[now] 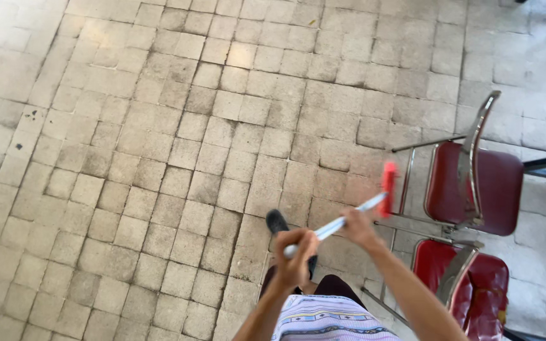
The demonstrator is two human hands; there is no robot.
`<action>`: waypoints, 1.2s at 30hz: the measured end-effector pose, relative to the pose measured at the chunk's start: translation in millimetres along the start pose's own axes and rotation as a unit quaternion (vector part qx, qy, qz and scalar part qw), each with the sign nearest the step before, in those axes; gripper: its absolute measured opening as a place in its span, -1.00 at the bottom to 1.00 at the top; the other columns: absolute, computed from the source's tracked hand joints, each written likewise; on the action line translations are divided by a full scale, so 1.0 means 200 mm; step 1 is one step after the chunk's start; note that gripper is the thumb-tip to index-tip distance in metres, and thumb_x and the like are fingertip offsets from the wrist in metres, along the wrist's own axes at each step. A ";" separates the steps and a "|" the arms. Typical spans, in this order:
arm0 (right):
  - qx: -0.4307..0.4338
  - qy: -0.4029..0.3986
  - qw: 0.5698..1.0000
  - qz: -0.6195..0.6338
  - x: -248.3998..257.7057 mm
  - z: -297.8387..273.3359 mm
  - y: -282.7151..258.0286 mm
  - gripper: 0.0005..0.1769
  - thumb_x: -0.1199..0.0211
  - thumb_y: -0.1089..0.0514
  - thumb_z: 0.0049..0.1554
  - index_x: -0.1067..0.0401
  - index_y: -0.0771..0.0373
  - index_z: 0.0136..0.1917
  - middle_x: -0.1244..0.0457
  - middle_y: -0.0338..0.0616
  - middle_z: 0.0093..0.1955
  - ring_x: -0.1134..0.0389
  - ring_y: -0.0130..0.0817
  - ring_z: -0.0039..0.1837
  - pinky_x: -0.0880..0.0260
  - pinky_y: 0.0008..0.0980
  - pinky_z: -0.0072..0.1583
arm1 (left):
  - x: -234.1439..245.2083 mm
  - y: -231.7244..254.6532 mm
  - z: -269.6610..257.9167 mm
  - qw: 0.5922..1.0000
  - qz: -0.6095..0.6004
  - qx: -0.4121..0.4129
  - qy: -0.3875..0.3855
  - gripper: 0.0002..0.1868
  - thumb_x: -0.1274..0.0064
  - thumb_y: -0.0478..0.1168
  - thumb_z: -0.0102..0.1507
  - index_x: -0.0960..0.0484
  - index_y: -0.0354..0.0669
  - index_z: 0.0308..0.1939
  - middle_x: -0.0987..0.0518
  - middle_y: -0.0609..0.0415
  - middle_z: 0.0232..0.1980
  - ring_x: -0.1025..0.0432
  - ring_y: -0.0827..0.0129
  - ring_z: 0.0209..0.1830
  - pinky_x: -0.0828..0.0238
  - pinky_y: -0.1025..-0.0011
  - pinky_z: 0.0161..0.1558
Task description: The person sweeps a tiled floor using a red broom with a long handle. They move around a room containing chairs and tables, sweeping debris into a pile and maneuvering the broom around furniture legs.
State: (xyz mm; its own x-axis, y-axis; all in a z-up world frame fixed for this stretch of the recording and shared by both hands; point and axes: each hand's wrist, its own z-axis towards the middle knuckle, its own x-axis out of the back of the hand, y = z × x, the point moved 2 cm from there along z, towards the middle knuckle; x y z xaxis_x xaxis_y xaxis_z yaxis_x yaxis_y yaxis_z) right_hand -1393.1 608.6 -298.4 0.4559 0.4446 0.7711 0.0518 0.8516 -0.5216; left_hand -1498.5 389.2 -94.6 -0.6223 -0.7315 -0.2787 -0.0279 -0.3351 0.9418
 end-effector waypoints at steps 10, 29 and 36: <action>-0.092 -0.091 0.991 0.017 -0.29 0.38 0.32 -0.74 -0.44 0.14 -0.10 -0.49 0.11 -0.12 -0.39 -0.07 -0.18 -0.44 -0.01 -0.08 -0.42 -0.09 -0.02 | 0.00 -0.23 0.47 0.996 0.084 0.016 0.015 -0.70 -0.13 -0.37 0.34 -0.51 -0.35 -0.51 -0.31 0.12 -0.65 -0.17 0.50 -0.69 -0.02 0.40 -0.60; -0.089 -0.153 0.982 0.061 -0.30 1.49 0.14 -0.76 -0.40 0.32 -0.09 -0.39 0.24 -0.16 -0.28 -0.02 -0.06 -0.35 -0.04 0.09 -0.40 -0.13 0.11 | 0.15 0.30 1.28 0.984 0.018 -0.179 0.006 -0.60 0.05 -0.42 0.30 -0.36 -0.15 -0.66 -0.33 0.22 -0.67 -0.21 0.50 -0.73 -0.33 0.46 -0.58; -0.091 -0.035 0.995 0.010 -0.01 1.29 1.19 -0.64 -0.50 0.14 -0.28 -0.35 0.17 -0.29 -0.21 0.04 -0.17 -0.23 0.13 -0.03 -0.25 0.03 0.02 | -0.38 -0.66 1.57 0.995 -0.034 0.086 -0.033 -0.75 0.01 -0.34 0.36 -0.49 -0.31 -0.44 -0.44 0.19 -0.50 -0.29 0.54 -0.52 -0.17 0.48 -0.46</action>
State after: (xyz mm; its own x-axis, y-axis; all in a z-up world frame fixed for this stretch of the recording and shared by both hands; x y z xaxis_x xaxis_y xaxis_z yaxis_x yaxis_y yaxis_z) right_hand -1612.0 881.2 -329.9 0.3966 0.4842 0.7800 0.2072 0.7805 -0.5898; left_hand -1693.8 675.8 -138.2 -0.6637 -0.6684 -0.3358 -0.2014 -0.2727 0.9408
